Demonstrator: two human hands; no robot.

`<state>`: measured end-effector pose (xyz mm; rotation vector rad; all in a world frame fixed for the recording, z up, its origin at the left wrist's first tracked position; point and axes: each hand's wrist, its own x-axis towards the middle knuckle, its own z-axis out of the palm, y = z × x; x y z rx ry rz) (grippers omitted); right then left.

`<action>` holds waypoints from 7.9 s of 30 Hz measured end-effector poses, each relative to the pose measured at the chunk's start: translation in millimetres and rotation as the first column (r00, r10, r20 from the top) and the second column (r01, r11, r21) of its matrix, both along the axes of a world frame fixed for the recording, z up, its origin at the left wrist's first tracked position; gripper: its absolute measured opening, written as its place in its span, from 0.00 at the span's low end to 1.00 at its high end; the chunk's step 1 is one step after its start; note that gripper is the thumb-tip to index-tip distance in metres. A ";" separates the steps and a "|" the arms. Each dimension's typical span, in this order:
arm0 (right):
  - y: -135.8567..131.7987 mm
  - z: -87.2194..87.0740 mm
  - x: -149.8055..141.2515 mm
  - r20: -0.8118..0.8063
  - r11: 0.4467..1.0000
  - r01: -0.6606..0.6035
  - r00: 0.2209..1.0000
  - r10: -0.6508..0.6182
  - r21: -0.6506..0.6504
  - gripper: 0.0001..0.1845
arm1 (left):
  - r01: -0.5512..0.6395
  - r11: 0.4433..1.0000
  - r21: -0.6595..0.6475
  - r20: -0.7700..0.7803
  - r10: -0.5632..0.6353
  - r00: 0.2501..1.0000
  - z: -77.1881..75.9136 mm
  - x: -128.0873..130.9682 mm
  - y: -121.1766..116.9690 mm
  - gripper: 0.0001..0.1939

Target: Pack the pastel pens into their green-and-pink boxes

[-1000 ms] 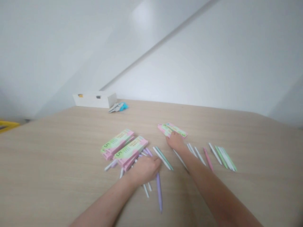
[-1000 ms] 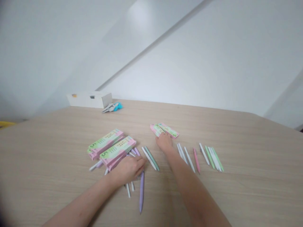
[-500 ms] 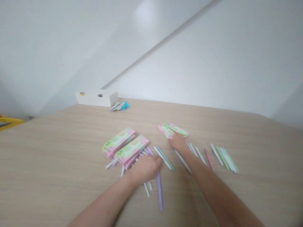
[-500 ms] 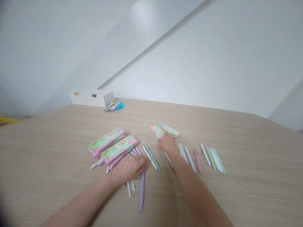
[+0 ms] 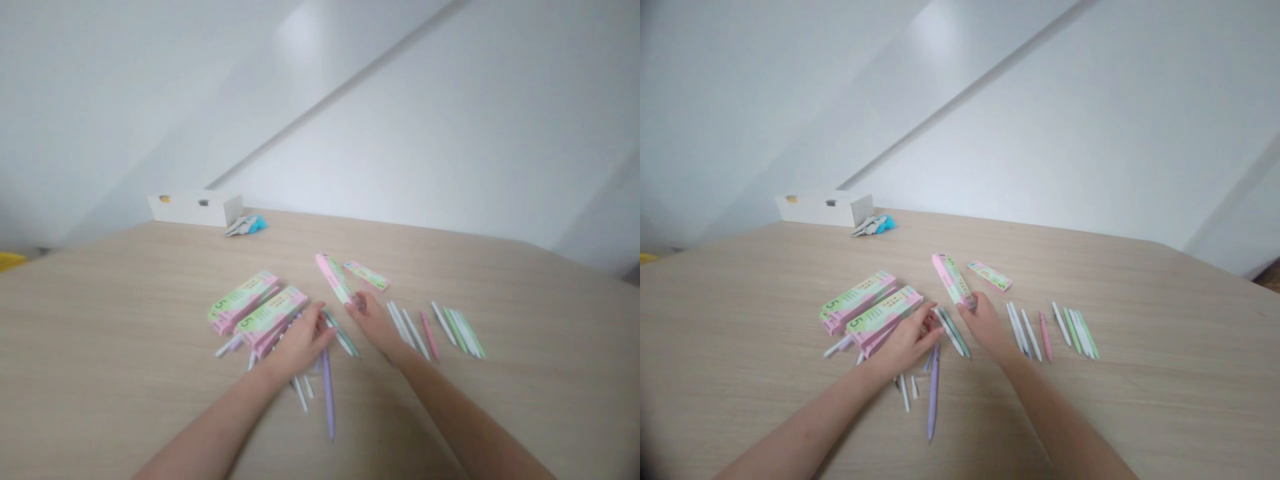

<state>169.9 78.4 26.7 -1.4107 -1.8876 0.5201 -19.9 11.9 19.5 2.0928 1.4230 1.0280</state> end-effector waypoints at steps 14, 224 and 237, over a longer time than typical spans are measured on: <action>-87.4 -17.7 -16.2 -0.634 0.892 -0.451 0.697 0.334 -0.026 0.19 | 0.357 0.933 -0.046 0.670 -0.237 0.704 18.8 3.4 -6.2 0.25; -50.8 -21.8 44.4 0.356 0.993 0.094 0.928 -0.111 0.064 0.10 | -0.029 0.991 0.128 0.035 0.025 0.999 4.2 -0.3 -1.3 0.32; -67.8 20.1 44.7 -0.410 0.948 0.280 0.890 -0.197 0.151 0.13 | -0.016 0.988 0.156 -0.053 0.024 0.998 0.3 -2.7 0.4 0.29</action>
